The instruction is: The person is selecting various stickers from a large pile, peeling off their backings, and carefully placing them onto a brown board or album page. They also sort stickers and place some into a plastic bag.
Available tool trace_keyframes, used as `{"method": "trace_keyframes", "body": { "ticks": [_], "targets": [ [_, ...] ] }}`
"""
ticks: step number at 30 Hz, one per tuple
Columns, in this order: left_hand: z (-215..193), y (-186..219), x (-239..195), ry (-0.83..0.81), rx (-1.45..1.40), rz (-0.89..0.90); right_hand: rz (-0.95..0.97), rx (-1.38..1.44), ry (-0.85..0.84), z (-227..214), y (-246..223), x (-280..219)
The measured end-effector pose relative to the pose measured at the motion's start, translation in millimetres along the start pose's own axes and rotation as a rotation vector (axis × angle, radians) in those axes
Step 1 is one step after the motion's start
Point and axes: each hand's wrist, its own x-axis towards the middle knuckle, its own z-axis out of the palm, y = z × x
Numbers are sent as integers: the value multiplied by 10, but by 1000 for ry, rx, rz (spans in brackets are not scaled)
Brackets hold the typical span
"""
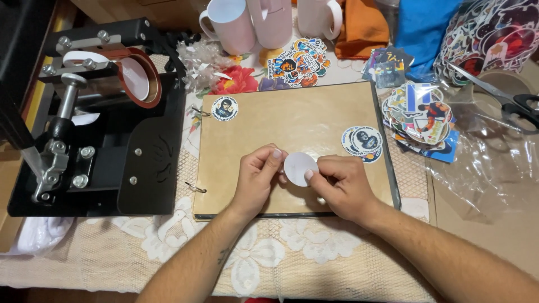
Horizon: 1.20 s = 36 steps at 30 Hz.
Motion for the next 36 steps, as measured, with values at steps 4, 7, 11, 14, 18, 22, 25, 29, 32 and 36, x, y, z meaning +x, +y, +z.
{"method": "trace_keyframes", "body": {
  "ticks": [4,7,11,14,18,22,25,29,32,36],
  "targets": [
    [-9,-29,0,25,-127,-84,11,-69,6,-93,-52,96],
    [-3,-19,7,89,-146,-65,-196,-580,29,-509,-296,231],
    [-28,-5,-1,94,-92,-115,-337,-1583,-101,-1076,-217,122],
    [-19,-53,12,61,-90,-128,-336,-1817,-351,-1169,-63,-79],
    [-16,-145,24,56,-61,-148,-255,-1823,-470,-1114,-110,-55],
    [70,30,-20,19,35,-115,-312,-1346,-437,-546,-287,409],
    [119,202,-54,-123,274,190,-415,-864,-362,42,-286,892],
    [69,95,-94,-291,443,285,-331,-590,-530,627,260,1489],
    [47,106,-94,-341,477,292,-314,-619,-543,939,438,1589],
    [43,112,-125,-342,539,258,-148,-624,-436,1118,534,1567]
  ]
}}
